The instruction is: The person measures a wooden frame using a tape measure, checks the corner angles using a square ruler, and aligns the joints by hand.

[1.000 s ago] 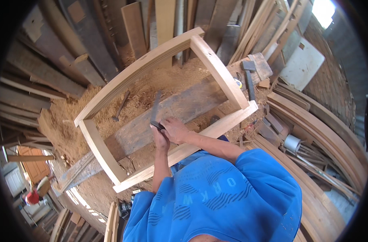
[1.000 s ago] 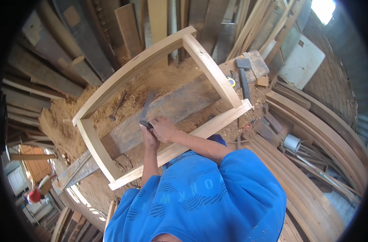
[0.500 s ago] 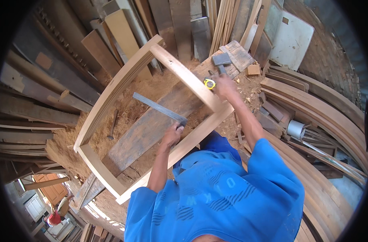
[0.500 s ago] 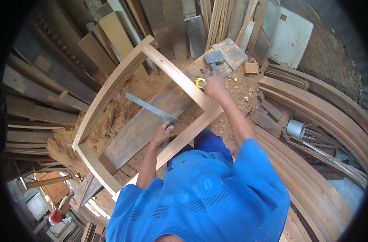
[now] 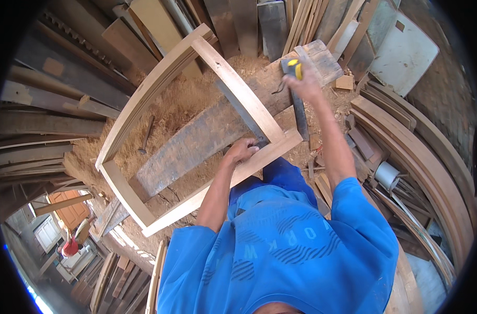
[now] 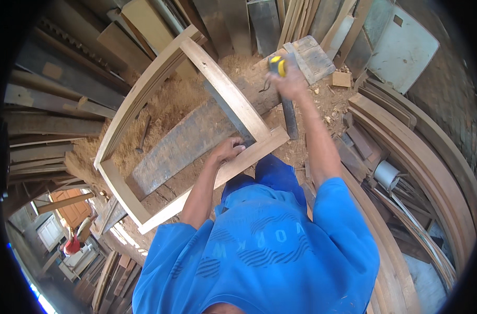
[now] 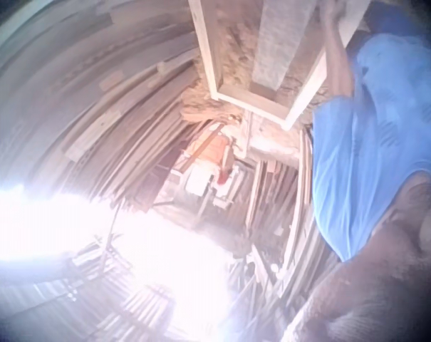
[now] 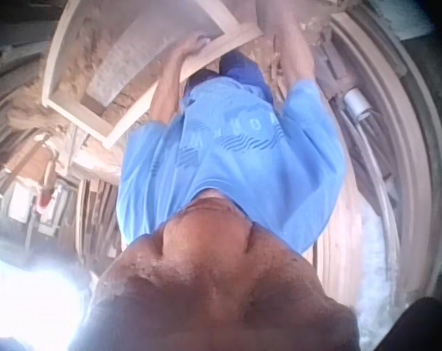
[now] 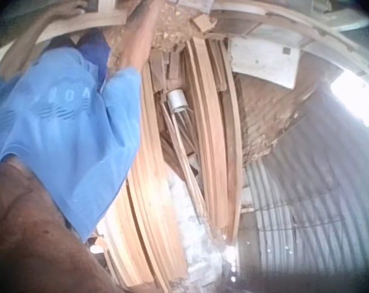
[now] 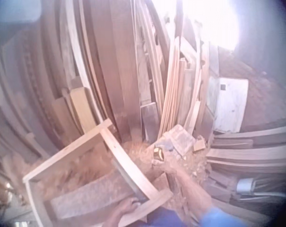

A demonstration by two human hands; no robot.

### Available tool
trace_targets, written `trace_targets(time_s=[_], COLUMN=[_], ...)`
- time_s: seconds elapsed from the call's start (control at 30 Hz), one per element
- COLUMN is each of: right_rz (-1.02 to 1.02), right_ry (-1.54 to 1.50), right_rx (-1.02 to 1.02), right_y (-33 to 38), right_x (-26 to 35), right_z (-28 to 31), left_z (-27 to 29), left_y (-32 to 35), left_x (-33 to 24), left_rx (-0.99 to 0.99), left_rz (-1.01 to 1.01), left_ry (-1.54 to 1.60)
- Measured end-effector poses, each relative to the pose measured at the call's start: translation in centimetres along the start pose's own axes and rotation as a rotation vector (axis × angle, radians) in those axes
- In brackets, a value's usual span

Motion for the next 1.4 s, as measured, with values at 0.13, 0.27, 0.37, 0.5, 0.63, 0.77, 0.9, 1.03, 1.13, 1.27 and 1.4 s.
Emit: trace_targets(time_s=[0.13, 0.27, 0.37, 0.5, 0.63, 0.77, 0.9, 1.03, 1.13, 1.27, 1.4], right_rz=[-0.089, -0.172, -0.053, -0.049, -0.089, -0.221, -0.254, -0.334, -0.294, -0.232, -0.115], right_ry=[0.353, 0.487, 0.582, 0.453, 0.356, -0.018, 0.212, -0.211, -0.155, -0.009, -0.432], right_rx=[-0.156, -0.048, -0.063, -0.163, -0.114, 0.249, 0.271, 0.227, 0.067, -0.45, -0.685], right_y=[-6.6, -9.0, -9.2, -6.9, -1.1, 5.1, 4.0, 3.6, 5.0, 7.7, 6.8], right_x=[-6.3, -13.1, -16.7, -12.3, -14.1, -11.7, -11.7, -8.2, -1.6, 3.3, 3.5], right_z=[5.9, 4.3, 2.6, 2.5, 1.8, -4.0, -4.5, 0.3, 9.2, 23.8, 38.0], left_z=[0.2, 0.5, 0.3, 0.8, 3.9, 4.5, 1.5, 0.7, 0.5, 0.5, 0.6], left_y=[-0.7, 0.0, 0.4, 2.5, 6.3, 9.8, 11.1, 11.3, 11.0, 10.8, 10.3], left_x=[-1.9, -1.8, -2.6, -0.3, -0.9, -0.8, -0.5, -1.4, -0.5, -0.4, -0.8], left_rx=[0.001, -0.024, -0.057, -0.366, -0.615, -0.609, -0.623, -0.489, -0.406, -0.358, -0.356], left_rz=[0.03, 0.063, 0.025, 0.036, 0.196, 0.234, -0.019, -0.026, 0.025, 0.094, 0.026], left_ry=[0.039, 0.047, 0.015, -0.099, -0.129, -0.204, -0.394, -0.414, -0.396, -0.396, -0.381])
Point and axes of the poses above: each hand's wrist, its own y-axis away from the middle knuckle, its own z-axis out of the back of the hand, x = y × z, the point moved 6 cm from there along -y, towards the middle knuckle, and after that the axes turned 13 degrees about -x, right-handed, at the moved point
